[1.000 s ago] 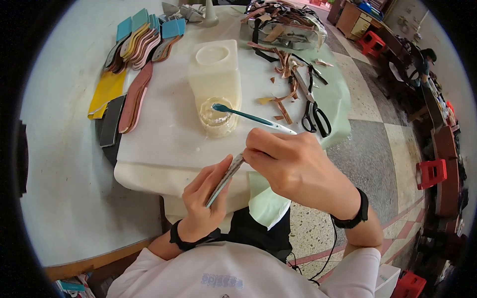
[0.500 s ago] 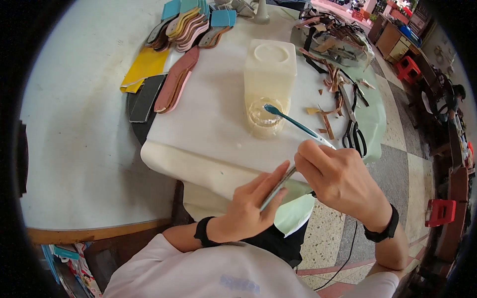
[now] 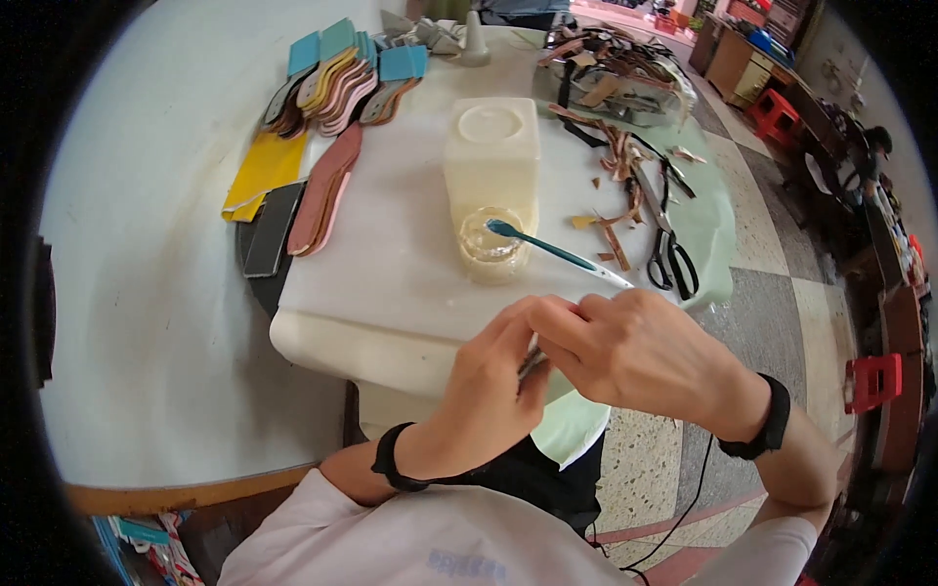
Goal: Applying black lining or tape to shoe insoles and organizing components.
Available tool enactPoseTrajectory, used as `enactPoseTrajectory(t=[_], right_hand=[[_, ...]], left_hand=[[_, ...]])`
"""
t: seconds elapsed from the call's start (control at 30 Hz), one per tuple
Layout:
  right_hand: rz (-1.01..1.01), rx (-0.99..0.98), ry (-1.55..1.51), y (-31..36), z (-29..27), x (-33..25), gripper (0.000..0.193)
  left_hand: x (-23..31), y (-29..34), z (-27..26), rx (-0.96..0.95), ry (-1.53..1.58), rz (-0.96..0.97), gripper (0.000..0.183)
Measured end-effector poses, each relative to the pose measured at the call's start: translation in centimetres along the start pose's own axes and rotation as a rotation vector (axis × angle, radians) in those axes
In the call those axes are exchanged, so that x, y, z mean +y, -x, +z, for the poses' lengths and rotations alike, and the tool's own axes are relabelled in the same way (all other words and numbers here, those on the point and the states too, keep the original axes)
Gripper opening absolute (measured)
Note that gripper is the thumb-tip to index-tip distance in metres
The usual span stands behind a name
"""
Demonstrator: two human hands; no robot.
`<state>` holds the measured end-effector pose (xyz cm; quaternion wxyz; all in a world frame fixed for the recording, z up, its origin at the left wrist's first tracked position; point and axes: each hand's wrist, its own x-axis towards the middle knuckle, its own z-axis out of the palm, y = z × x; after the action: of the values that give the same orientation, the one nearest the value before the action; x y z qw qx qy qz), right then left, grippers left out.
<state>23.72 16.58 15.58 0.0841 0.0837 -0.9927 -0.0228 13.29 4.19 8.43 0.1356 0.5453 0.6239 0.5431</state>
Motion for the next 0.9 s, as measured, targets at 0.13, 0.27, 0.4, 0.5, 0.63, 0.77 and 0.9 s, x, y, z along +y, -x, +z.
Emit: enactPoseTrajectory(t=[0.13,0.27,0.4,0.5,0.63,0.77,0.9], right_hand=[[-0.040,0.043,0.095,-0.3,-0.1,0.0,0.016],[0.015,0.144,0.126,-0.4,-0.2,-0.3,0.024],[0.203,0.340,0.056,-0.1,-0.7,-1.4,0.032],[0.436,0.420,-0.112,0.3,-0.9,-2.6,0.036],[0.655,0.483,-0.295,0.8,-1.0,-4.1,0.034],[0.770,0.489,-0.389,1.3,-1.2,-4.7,0.027],[0.706,0.569,-0.349,1.4,-0.9,-4.3,0.022]], left_hand=[[-0.7,0.3,1.2,0.179,-0.105,0.095,0.043],[-1.2,0.3,1.4,0.277,-0.176,0.199,0.045],[-1.3,0.1,0.8,0.320,-0.172,0.280,0.051],[-1.4,0.2,0.2,0.322,-0.143,0.300,0.053],[-1.8,0.2,-0.3,0.335,-0.174,0.369,0.052],[-2.2,-0.1,-0.7,0.342,-0.234,0.452,0.043],[-2.4,0.0,-1.1,0.316,-0.255,0.496,0.043]])
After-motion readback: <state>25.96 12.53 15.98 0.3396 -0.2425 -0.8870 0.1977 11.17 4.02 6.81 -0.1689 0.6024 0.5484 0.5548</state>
